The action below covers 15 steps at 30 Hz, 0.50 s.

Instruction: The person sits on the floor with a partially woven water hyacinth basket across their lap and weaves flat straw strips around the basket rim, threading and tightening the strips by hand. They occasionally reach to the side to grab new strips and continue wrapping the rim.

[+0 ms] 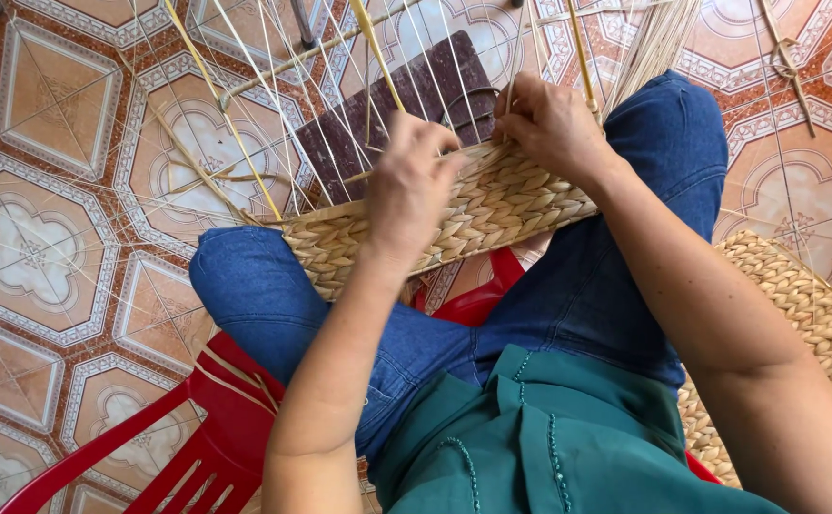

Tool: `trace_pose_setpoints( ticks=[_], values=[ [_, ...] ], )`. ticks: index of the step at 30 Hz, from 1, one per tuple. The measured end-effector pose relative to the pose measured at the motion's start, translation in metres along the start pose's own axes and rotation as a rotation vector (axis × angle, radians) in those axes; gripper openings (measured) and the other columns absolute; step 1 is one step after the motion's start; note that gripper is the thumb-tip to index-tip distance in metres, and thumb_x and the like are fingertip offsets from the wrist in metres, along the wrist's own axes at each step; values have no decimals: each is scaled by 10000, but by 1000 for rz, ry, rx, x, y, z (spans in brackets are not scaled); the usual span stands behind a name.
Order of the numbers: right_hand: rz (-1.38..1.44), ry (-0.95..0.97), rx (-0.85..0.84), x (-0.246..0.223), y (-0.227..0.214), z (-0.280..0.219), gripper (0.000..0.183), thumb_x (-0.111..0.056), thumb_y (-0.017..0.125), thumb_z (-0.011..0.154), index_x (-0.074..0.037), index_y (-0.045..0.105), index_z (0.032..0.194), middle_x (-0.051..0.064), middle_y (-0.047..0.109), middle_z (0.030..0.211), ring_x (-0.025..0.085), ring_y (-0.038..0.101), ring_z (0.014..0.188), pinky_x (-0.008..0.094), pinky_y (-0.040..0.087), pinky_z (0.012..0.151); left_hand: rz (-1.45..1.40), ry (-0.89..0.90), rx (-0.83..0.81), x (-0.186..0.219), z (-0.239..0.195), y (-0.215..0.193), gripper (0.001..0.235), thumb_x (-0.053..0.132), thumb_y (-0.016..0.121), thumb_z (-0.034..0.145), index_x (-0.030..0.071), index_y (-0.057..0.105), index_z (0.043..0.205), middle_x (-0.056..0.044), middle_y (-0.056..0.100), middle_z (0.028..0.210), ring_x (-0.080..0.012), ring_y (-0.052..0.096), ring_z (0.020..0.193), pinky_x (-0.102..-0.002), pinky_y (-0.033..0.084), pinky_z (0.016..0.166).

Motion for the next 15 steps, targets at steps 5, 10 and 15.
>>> trace_pose_setpoints(
  ticks=[5,10,15],
  values=[
    [-13,-20,13,2,-2,0,90,-108,633,1019,-37,653,1071,65,763,888,140,757,807,310,619,700,229,233,88,9,3,50,307,196,789,723,58,643,954,-102,627,952,-217,623,842,-307,595,724],
    [-30,-3,17,-5,-5,0,138,-150,694,991,-33,681,1063,93,746,850,147,716,707,309,601,619,388,214,-57,7,12,73,112,44,692,962,59,628,1054,-95,649,787,-182,642,730,-295,593,645],
    [-34,75,-42,-5,-14,-1,158,-171,675,994,-57,686,1103,90,752,881,148,719,699,306,608,620,187,105,-237,6,23,53,164,32,658,958,34,629,1119,-67,652,798,-154,642,622,-281,590,529]
  ],
)
Point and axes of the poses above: each hand's wrist, its own z-axis towards the middle knuckle, its own y-axis out of the palm, x = y × z, the point moved 6 cm from there along z, towards the middle knuckle
